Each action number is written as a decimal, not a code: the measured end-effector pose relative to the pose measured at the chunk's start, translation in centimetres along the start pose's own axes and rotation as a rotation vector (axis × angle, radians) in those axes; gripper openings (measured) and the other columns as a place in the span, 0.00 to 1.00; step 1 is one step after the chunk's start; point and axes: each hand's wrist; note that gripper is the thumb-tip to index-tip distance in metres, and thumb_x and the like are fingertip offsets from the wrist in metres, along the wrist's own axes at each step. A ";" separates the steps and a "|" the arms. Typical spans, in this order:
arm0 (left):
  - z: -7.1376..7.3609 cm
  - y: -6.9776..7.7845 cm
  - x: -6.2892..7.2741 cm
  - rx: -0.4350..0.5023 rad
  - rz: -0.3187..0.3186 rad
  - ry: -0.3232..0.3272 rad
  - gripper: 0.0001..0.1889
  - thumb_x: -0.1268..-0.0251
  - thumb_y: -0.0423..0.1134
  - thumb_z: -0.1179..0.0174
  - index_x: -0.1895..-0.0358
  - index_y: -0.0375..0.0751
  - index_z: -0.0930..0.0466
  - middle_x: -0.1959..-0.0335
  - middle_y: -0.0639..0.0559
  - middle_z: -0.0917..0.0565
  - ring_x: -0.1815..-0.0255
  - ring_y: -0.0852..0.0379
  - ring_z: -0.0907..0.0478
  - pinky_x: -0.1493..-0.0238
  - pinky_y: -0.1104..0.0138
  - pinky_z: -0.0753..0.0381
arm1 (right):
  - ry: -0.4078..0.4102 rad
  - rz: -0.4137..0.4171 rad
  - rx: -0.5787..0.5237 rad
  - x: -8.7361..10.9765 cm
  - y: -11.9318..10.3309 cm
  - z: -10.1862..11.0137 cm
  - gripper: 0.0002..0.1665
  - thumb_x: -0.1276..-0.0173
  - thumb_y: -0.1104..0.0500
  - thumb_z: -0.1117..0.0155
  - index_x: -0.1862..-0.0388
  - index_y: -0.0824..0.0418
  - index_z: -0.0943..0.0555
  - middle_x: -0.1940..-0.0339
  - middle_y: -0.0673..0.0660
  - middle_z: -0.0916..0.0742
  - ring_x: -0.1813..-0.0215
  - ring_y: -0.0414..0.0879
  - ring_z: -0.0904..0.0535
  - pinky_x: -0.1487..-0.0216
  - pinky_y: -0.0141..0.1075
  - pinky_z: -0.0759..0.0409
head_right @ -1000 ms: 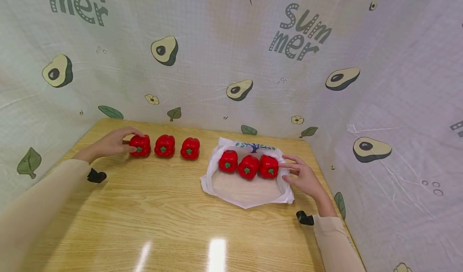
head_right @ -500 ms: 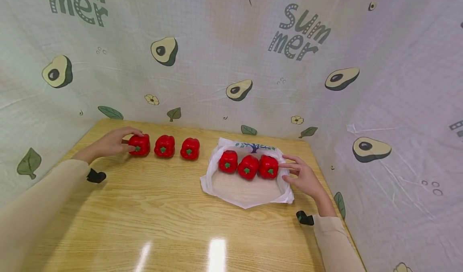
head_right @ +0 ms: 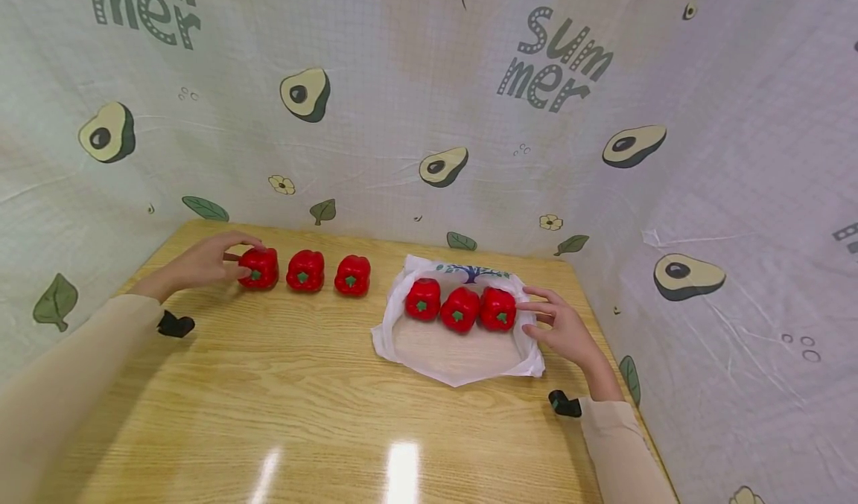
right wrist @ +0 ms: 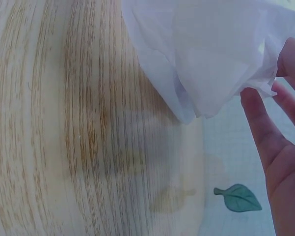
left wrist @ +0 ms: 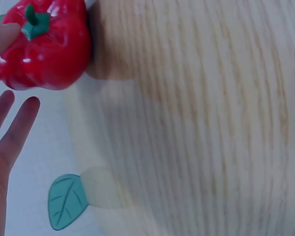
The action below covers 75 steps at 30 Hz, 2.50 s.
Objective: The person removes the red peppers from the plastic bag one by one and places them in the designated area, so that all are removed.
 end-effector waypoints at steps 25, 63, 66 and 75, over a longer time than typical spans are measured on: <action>-2.8 10.3 -3.4 -0.062 -0.360 0.040 0.24 0.34 0.32 0.27 0.35 0.41 0.19 0.30 0.41 0.21 0.33 0.40 0.22 0.35 0.44 0.18 | -0.006 -0.033 0.012 -0.1 -0.4 0.0 0.21 0.29 0.67 0.26 0.38 0.67 0.14 0.21 0.65 0.28 0.24 0.66 0.33 0.38 0.21 0.26; -14.2 22.0 -10.3 0.113 -0.505 -0.313 0.29 0.30 0.31 0.32 0.26 0.42 0.26 0.28 0.51 0.24 0.29 0.45 0.26 0.37 0.52 0.15 | -0.033 -0.046 0.033 -0.2 -0.9 0.1 0.20 0.29 0.68 0.27 0.39 0.64 0.13 0.20 0.65 0.29 0.23 0.68 0.34 0.33 0.64 0.26; -14.7 22.0 -10.9 0.080 -0.477 -0.298 0.30 0.30 0.32 0.30 0.26 0.43 0.25 0.28 0.51 0.23 0.30 0.47 0.25 0.38 0.55 0.15 | -0.033 -0.045 0.036 -0.3 -0.9 0.1 0.20 0.29 0.68 0.27 0.39 0.64 0.13 0.20 0.65 0.29 0.23 0.68 0.34 0.33 0.64 0.26; -16.1 22.0 -12.4 0.016 -0.462 -0.268 0.29 0.31 0.32 0.29 0.28 0.44 0.24 0.31 0.49 0.20 0.33 0.50 0.23 0.34 0.55 0.19 | -0.031 -0.030 0.032 -0.3 -0.9 -0.1 0.20 0.30 0.68 0.27 0.39 0.65 0.13 0.20 0.65 0.28 0.27 0.69 0.27 0.34 0.63 0.24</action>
Point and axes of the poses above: each hand's wrist, its own x-axis away from the middle knuckle, its own z-axis out of the back of the hand, y = z × x
